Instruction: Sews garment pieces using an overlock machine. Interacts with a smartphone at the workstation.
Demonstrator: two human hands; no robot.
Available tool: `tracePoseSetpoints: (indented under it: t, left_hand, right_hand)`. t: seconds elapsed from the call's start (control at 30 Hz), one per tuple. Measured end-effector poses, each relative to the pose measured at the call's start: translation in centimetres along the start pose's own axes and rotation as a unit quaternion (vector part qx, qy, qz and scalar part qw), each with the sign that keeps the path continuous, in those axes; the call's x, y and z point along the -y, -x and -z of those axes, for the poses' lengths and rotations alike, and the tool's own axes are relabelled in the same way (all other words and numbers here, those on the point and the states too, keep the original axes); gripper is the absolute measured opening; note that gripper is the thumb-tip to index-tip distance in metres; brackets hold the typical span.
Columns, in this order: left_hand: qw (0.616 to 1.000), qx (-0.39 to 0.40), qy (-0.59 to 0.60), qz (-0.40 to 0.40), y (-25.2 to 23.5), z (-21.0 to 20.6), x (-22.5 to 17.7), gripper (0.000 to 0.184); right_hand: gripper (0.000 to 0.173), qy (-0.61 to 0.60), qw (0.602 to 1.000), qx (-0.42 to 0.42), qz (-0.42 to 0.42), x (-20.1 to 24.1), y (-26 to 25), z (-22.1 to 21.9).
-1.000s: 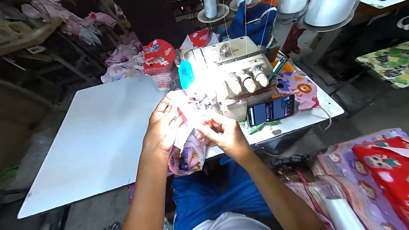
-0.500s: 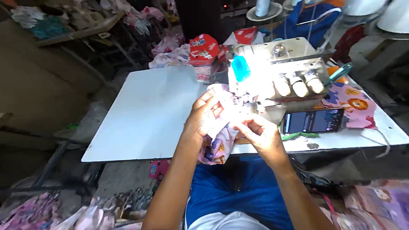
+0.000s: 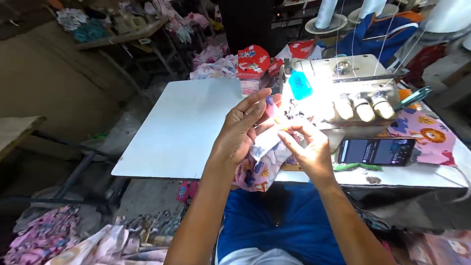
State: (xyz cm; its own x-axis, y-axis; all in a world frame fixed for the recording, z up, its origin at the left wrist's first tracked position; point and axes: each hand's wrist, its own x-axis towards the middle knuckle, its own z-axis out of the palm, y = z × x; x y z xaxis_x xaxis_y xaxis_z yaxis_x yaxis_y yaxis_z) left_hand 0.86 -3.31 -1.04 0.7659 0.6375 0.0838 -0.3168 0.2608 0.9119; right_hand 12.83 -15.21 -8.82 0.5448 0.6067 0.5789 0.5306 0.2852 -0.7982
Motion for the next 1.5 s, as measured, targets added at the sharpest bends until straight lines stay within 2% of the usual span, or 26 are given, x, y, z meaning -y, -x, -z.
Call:
tracePoseSetpoints:
  t: [0.27,0.43,0.63,0.77,0.9,1.0,1.07,1.2,1.37,1.43,1.5]
  left_hand:
    - [0.999,-0.047,0.022,-0.004,-0.4,-0.1,-0.7,0.023]
    - [0.993,-0.076,-0.051,-0.074,-1.3,0.0,0.0,0.026]
    - [0.996,-0.062,-0.026,-0.063,-0.8,0.1,0.0,0.029]
    - [0.996,-0.036,-0.043,-0.069,0.5,-0.2,0.0,0.029]
    - [0.993,0.013,-0.063,-0.101,1.9,-0.3,0.6,0.028]
    - [0.975,0.081,-0.159,-0.136,3.7,0.1,1.2,0.026]
    - [0.96,0.113,-0.211,-0.147,4.5,0.3,1.8,0.033]
    - [0.956,0.137,-0.221,-0.139,4.6,0.6,3.6,0.056]
    - [0.97,0.171,-0.142,-0.094,4.4,0.9,5.5,0.07]
    - [0.967,0.199,-0.128,-0.091,4.3,1.3,5.8,0.078]
    - [0.962,0.215,-0.136,-0.094,4.3,1.7,5.9,0.078]
  right_hand:
    - [0.013,-0.001,1.0,-0.022,-0.015,-2.2,0.1,-0.1]
    - [0.013,-0.005,0.999,-0.03,-0.036,-2.6,0.2,0.1]
    - [0.011,-0.003,0.999,-0.026,-0.036,-2.4,0.2,0.3]
    - [0.01,-0.019,0.999,-0.025,-0.007,-2.0,0.3,0.6]
    - [0.017,-0.017,1.0,0.01,-0.002,-0.4,0.7,1.2]
    - [0.02,0.007,0.999,0.038,0.008,1.7,1.5,2.1]
    - [0.021,0.05,0.998,0.027,0.014,3.4,2.1,2.6]
    - [0.017,0.102,0.995,0.015,0.017,4.7,3.4,3.6]
    - [0.016,0.044,0.999,0.018,0.002,3.9,4.1,3.6]
    - [0.018,0.021,0.999,0.017,-0.019,3.7,4.2,3.4]
    - [0.016,0.006,0.999,0.012,-0.029,3.4,4.3,3.3]
